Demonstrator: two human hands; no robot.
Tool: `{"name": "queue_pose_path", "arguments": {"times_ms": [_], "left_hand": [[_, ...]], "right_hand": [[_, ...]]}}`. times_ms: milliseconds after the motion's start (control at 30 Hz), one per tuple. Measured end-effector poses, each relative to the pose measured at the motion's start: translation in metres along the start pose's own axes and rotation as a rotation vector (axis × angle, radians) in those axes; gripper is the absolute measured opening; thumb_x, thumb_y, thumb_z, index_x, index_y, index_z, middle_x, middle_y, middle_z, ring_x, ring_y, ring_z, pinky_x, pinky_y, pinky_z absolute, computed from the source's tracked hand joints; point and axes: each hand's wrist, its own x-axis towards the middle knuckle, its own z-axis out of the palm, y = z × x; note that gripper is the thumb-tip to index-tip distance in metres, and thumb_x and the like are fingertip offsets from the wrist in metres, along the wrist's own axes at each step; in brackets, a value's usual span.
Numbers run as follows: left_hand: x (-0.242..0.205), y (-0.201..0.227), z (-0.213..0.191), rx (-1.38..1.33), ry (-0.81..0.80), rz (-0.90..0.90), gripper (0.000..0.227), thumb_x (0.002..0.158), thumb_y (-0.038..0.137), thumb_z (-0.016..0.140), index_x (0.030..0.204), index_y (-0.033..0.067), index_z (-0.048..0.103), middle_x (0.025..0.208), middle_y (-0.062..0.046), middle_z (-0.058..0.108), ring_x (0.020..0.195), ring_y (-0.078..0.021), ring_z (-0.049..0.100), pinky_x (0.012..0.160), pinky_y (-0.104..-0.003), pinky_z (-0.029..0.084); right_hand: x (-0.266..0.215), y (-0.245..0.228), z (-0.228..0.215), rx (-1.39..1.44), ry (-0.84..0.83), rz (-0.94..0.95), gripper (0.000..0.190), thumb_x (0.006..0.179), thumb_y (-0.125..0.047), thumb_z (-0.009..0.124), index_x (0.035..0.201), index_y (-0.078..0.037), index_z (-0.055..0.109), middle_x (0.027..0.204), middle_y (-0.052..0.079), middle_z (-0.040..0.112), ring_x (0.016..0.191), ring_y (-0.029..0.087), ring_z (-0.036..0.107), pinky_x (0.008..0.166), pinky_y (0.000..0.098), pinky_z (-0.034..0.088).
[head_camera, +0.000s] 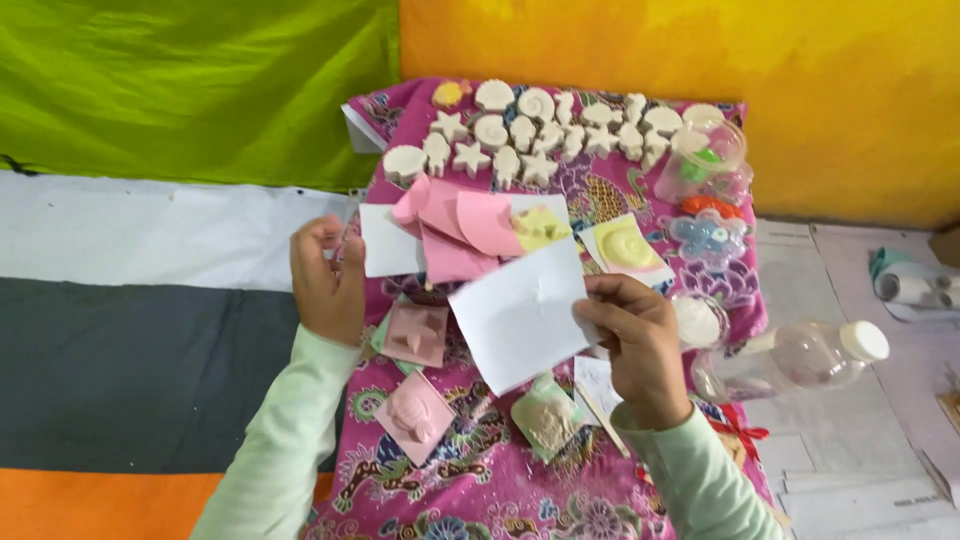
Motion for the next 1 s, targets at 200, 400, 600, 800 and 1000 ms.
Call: {"name": "queue_pose_path", "arguments": {"times_ms": [200, 400, 600, 800, 1000], "left_hand": [[-0.065, 0.116, -0.034, -0.375, -0.576, -0.325, 0.041, 0.090, 0.045, 0.071, 0.115, 0.0118, 0.070, 0.108, -0.014, 0.075, 0.083, -0.0263, 0.074, 0.067, -0.037, 0.061], [-0.105, 0.156, -0.008, -0.806, -0.821, -0.530, 0.086, 0.081, 0.044, 0.075, 0.135, -0.0026, 0.028, 0.115, -0.019, 0.060, 0.098, -0.0246, 0.067, 0.090, -0.037, 0.056], [-0.137, 0.156, 0.024, -0.573, -0.515, -0.260, 0.024, 0.090, 0.010, 0.076, 0.099, 0.0077, 0.054, 0.066, 0.003, 0.049, 0.053, -0.0078, 0.042, 0.050, -0.022, 0.037], [-0.183, 0.118, 0.044, -0.256, -0.603, -0.182, 0.032, 0.078, 0.009, 0.080, 0.109, 0.0061, 0.071, 0.084, -0.003, 0.074, 0.057, -0.0141, 0.060, 0.054, -0.027, 0.049], [-0.231, 0.076, 0.056, -0.092, -0.682, -0.237, 0.040, 0.071, 0.007, 0.082, 0.110, 0.0097, 0.072, 0.087, -0.003, 0.072, 0.058, -0.0146, 0.061, 0.058, -0.029, 0.052]], "right_hand": [[-0.015, 0.016, -0.064, -0.139, 0.004, 0.026, 0.019, 0.079, 0.004, 0.072, 0.098, 0.006, 0.073, 0.075, 0.008, 0.062, 0.059, 0.012, 0.060, 0.052, 0.0214, 0.047], [-0.043, 0.029, -0.095, 0.013, 0.030, 0.056, 0.033, 0.089, 0.012, 0.059, 0.122, 0.008, 0.064, 0.098, 0.016, 0.068, 0.085, 0.019, 0.066, 0.080, 0.0249, 0.053], [-0.062, 0.048, -0.103, -0.199, 0.001, -0.150, 0.020, 0.088, 0.010, 0.069, 0.105, 0.003, 0.062, 0.086, 0.010, 0.067, 0.072, 0.013, 0.062, 0.066, 0.0221, 0.053], [-0.061, 0.100, -0.121, -0.408, -0.025, -0.049, 0.019, 0.085, 0.009, 0.069, 0.103, 0.004, 0.075, 0.093, 0.008, 0.070, 0.070, 0.012, 0.059, 0.061, 0.0222, 0.049], [-0.059, 0.139, -0.124, -0.789, -0.035, -0.074, 0.016, 0.085, -0.003, 0.074, 0.100, -0.004, 0.080, 0.100, 0.003, 0.073, 0.062, 0.011, 0.055, 0.057, 0.0230, 0.046]]}}
